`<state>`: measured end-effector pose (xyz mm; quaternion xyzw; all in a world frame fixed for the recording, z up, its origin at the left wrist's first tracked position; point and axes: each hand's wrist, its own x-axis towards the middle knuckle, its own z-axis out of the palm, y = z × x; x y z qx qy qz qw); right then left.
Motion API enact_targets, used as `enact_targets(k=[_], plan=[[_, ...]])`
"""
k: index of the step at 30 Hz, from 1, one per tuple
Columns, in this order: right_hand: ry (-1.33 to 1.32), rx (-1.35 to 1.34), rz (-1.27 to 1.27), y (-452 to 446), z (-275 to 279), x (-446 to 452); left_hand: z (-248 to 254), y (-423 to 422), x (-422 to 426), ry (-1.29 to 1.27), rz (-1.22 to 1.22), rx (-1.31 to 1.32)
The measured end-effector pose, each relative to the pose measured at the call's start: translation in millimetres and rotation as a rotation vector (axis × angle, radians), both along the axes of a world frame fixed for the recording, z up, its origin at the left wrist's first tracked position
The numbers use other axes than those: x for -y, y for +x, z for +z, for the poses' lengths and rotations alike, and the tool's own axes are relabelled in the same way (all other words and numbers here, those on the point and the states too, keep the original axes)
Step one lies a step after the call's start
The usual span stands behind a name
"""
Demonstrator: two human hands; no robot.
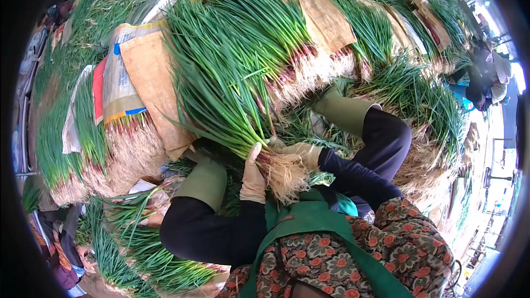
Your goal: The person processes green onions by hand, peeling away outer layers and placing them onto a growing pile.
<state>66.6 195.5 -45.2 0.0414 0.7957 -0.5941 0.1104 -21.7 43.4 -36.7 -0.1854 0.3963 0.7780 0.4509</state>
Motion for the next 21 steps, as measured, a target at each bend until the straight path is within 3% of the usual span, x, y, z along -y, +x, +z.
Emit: enact_targets(k=[4,6,9,10,12,13,15,17,18,20,21], plan=[[-0.22,0.142,-0.059,2,-100,-59,-15,1,5,0.092,0.041,0.055],[-0.476,0.333,-0.432,-18,-63,-62,-3,2,-1,0.229,0.06,0.151],[-0.844,0.414,-0.512,-55,-10,-35,-32,3,5,0.19,0.014,0.12],[-0.644,0.246,-0.491,-61,-9,-30,-31,3,6,0.148,0.008,0.116],[-0.441,0.169,-0.594,-86,-7,-25,-23,5,6,0.142,0.011,0.083],[-0.507,0.126,-0.731,-97,-28,-24,-14,5,6,0.147,0.006,0.079],[-0.013,-0.138,-0.424,-91,-47,-35,-16,3,7,0.163,0.017,0.098],[0.216,-0.008,-0.292,-79,-7,-27,-37,3,10,0.185,0.052,0.15],[0.017,0.133,-0.196,-71,-19,-25,-36,4,8,0.184,0.03,0.171],[0.162,0.231,-0.225,-59,3,-12,-24,4,2,0.179,-0.018,0.21],[0.335,0.142,-0.182,-59,3,-15,-13,5,-3,0.022,-0.034,0.138]])
